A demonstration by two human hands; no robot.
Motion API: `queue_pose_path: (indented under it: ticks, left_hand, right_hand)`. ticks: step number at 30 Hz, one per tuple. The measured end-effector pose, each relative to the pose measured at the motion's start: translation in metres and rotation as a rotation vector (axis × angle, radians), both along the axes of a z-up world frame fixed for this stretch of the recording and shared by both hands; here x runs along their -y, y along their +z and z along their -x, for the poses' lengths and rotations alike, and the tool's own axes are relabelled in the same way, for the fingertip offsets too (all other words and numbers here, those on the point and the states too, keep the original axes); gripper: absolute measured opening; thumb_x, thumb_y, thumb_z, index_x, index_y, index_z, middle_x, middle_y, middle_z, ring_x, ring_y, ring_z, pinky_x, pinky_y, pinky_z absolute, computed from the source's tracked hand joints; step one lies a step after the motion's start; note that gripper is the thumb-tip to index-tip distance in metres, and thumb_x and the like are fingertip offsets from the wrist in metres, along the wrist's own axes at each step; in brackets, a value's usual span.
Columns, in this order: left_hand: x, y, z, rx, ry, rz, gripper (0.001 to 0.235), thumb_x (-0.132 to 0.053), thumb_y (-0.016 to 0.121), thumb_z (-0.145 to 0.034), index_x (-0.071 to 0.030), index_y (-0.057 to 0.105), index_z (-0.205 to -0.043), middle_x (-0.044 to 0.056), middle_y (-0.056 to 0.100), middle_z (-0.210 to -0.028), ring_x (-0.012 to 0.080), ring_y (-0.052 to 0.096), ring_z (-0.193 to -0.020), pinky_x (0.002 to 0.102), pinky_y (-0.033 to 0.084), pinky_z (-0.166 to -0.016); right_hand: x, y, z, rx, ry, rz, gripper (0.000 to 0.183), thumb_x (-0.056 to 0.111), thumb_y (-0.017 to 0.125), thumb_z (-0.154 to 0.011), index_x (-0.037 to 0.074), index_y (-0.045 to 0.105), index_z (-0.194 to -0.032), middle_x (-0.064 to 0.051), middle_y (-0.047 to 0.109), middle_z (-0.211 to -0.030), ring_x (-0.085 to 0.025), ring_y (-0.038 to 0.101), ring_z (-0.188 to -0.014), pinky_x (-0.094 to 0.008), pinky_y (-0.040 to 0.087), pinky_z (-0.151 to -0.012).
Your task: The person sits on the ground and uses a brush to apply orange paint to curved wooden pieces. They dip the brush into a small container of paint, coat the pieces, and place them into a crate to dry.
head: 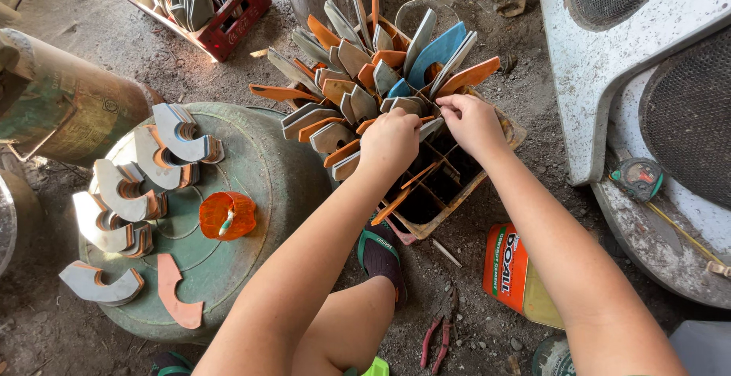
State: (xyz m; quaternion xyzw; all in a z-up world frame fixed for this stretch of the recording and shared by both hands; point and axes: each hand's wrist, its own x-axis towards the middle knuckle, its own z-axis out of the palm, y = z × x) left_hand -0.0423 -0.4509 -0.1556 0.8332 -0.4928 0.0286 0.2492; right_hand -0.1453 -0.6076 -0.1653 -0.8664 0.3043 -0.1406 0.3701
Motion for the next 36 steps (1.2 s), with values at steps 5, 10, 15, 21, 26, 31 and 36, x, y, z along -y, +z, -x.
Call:
queue_pose_path:
  ticks: [5, 10, 15, 21, 26, 31, 36]
  left_hand:
    - [-0.003, 0.048, -0.015, -0.051, 0.057, 0.074, 0.043, -0.022, 0.067, -0.093, -0.017, 0.061, -0.136, 0.010, 0.072, -0.100, 0.0297, 0.070, -0.095, 0.044, 0.058, -0.080]
    - [-0.081, 0.120, -0.086, 0.195, 0.193, 0.084, 0.077, -0.041, 0.076, -0.100, -0.016, 0.034, -0.160, 0.027, 0.039, -0.156, 0.0480, 0.038, -0.142, 0.067, 0.036, -0.100]
    - [-0.288, 0.157, -0.142, 0.332, 0.437, 0.038, 0.058, -0.027, 0.075, -0.100, -0.014, 0.054, -0.152, 0.029, 0.038, -0.160, 0.0465, 0.041, -0.145, 0.055, 0.042, -0.115]
    - [-0.512, 0.084, -0.138, 0.105, 0.958, 0.035, 0.038, -0.018, 0.073, -0.084, -0.011, 0.073, -0.122, 0.024, 0.069, -0.118, 0.0447, 0.065, -0.106, 0.052, 0.052, -0.092]
    - [-0.554, -0.042, -0.077, -0.406, 1.114, -0.208, 0.029, -0.023, 0.077, -0.076, -0.012, 0.075, -0.102, 0.018, 0.074, -0.107, 0.0352, 0.072, -0.101, 0.048, 0.058, -0.089]
    - [-0.509, -0.096, -0.049, -0.527, 1.190, -0.197, 0.064, -0.043, 0.086, -0.078, -0.002, 0.059, -0.119, 0.020, 0.064, -0.120, 0.0389, 0.064, -0.113, 0.048, 0.057, -0.089]
    - [-0.494, -0.098, -0.049, -0.645, 1.257, -0.224, 0.066, -0.025, 0.086, -0.075, -0.002, 0.052, -0.126, 0.017, 0.054, -0.132, 0.0339, 0.062, -0.118, 0.045, 0.056, -0.096]
  right_hand:
    - [-0.011, 0.013, 0.003, 0.196, 0.042, 0.054, 0.024, 0.018, 0.070, -0.096, 0.007, 0.075, -0.117, -0.011, 0.071, -0.100, -0.021, 0.069, -0.087, -0.033, 0.054, -0.080]
    - [-0.014, 0.052, 0.009, 0.405, 0.063, 0.139, 0.016, 0.019, 0.076, -0.101, 0.005, 0.078, -0.108, -0.010, 0.071, -0.105, -0.019, 0.067, -0.092, -0.031, 0.054, -0.081]
    - [-0.073, 0.114, -0.017, 0.383, 0.250, 0.060, 0.019, 0.015, 0.072, -0.100, 0.006, 0.073, -0.117, -0.008, 0.069, -0.106, -0.019, 0.067, -0.089, -0.032, 0.053, -0.079]
    - [-0.233, 0.160, -0.096, 0.314, 0.735, 0.268, 0.015, 0.017, 0.071, -0.095, 0.010, 0.079, -0.105, -0.008, 0.071, -0.101, -0.027, 0.069, -0.091, -0.039, 0.054, -0.080]
    - [-0.366, 0.157, -0.158, 0.015, 0.977, 0.528, 0.025, 0.038, 0.074, -0.085, 0.018, 0.081, -0.096, -0.007, 0.073, -0.099, -0.029, 0.070, -0.092, -0.043, 0.056, -0.077]
    - [-0.417, 0.113, -0.188, -0.675, 1.010, 0.892, 0.052, 0.055, 0.082, -0.078, 0.010, 0.076, -0.105, -0.013, 0.075, -0.107, -0.031, 0.072, -0.104, -0.042, 0.058, -0.086]
    - [-0.386, 0.049, -0.195, -0.920, 0.901, 0.864, 0.034, 0.026, 0.084, -0.081, 0.009, 0.075, -0.109, -0.013, 0.075, -0.114, -0.030, 0.073, -0.107, -0.044, 0.060, -0.086]
